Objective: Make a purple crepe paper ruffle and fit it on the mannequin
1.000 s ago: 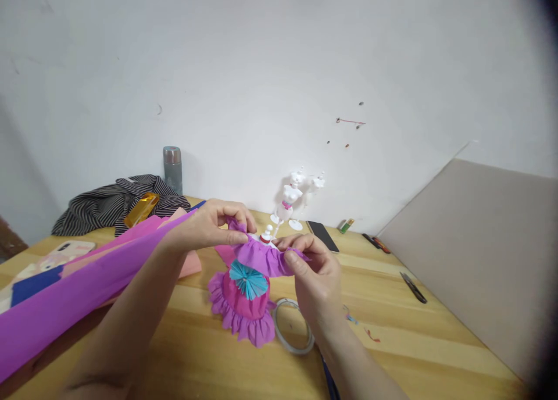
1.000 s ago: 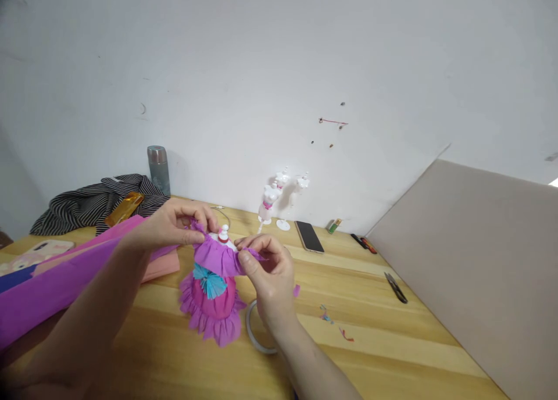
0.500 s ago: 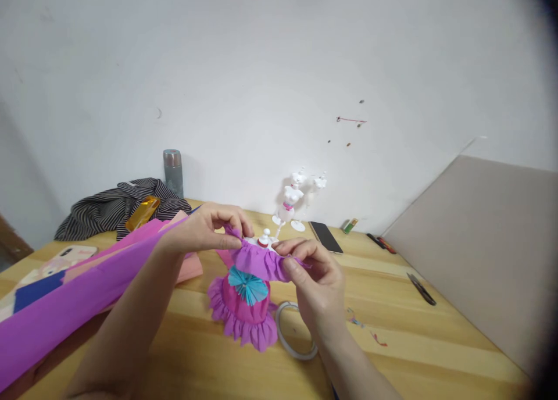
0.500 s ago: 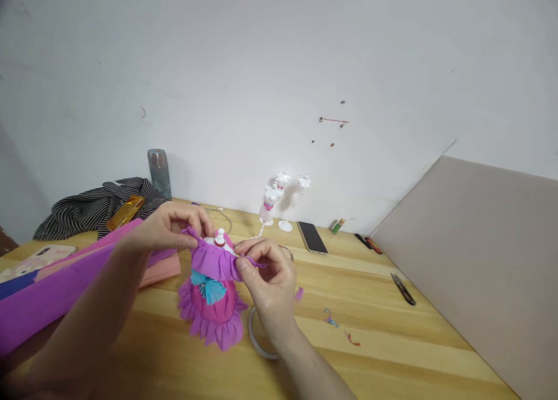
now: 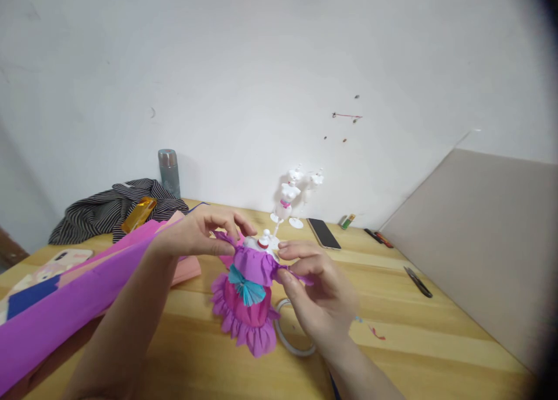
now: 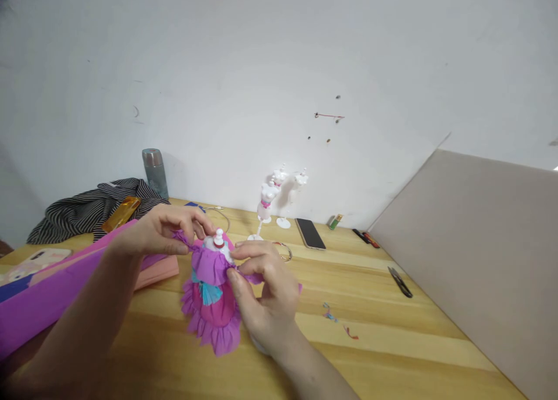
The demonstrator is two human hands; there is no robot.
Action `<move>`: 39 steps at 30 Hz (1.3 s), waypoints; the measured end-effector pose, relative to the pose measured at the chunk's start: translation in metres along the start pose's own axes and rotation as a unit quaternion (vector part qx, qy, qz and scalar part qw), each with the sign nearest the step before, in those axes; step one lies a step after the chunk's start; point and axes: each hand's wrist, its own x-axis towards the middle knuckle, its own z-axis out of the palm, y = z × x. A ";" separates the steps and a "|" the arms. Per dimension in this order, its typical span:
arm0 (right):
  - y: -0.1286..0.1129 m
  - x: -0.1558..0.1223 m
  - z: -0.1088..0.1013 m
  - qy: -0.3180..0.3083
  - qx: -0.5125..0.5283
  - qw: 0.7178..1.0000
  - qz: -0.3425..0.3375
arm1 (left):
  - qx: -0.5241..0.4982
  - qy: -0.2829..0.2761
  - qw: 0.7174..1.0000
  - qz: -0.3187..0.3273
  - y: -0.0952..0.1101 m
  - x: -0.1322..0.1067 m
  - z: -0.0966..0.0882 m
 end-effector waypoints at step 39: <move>0.008 0.001 0.002 0.045 0.161 0.950 0.264 | -0.036 0.081 0.993 -0.082 -0.004 0.014 0.014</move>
